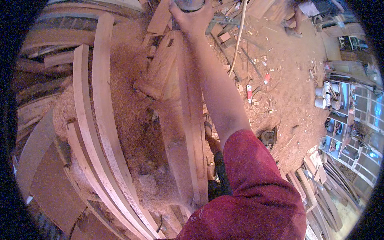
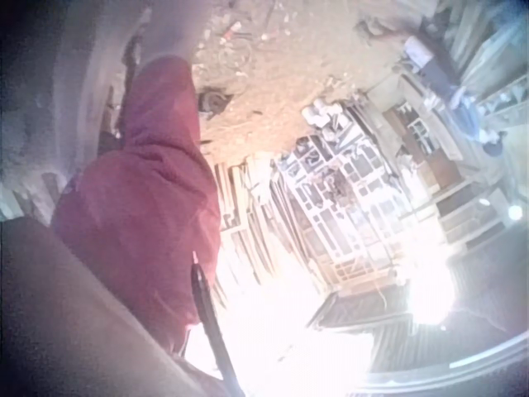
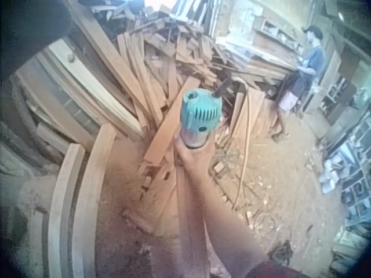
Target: The person measures a wooden plank with a tape measure, uses pliers to adjust a handheld wood router, and then runs the router along the edge of the plank to carve a groove.
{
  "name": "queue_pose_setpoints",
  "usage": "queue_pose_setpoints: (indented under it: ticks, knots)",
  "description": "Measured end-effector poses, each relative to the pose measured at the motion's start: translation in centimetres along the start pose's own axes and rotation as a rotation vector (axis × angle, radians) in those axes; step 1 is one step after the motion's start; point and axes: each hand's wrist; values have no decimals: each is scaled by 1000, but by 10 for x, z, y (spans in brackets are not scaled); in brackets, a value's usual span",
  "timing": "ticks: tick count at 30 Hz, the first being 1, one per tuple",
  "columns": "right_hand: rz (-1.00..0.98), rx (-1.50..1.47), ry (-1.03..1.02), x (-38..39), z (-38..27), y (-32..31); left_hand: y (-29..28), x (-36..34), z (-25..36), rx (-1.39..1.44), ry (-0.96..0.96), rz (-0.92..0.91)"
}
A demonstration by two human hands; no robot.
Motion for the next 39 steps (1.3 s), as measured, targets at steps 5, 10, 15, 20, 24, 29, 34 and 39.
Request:
queue_pose_setpoints:
  ticks: [5,10,15,20,24,29,34,39]
  knots:
    - [83,81,-124,-8,17,9,-15,-16,15,-12,-44,-75]
    - [51,144,-180,-22,26,14,-5,4,1,-25,-15,-26]
    - [21,114,-45,-24,28,18,-17,-15,16,19,-69,-73]
    - [29,61,-80,-36,38,27,10,20,-12,16,-220,-77]
    - [53,17,-109,-41,42,33,2,25,-11,-35,-255,-164]
    - [24,7,-93,-50,35,35,12,39,-21,67,-326,-127]
    - [25,3,-108,-56,42,35,-9,10,3,-17,-224,-193]
    - [19,-30,-62,-64,48,45,25,72,-40,281,-517,-128]
Point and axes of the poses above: each hand's wrist, its own x-axis away from the middle knuckle, its own y-axis out of the palm, z = x × y, and after that the axes turned 1 degree about -y, right-handed
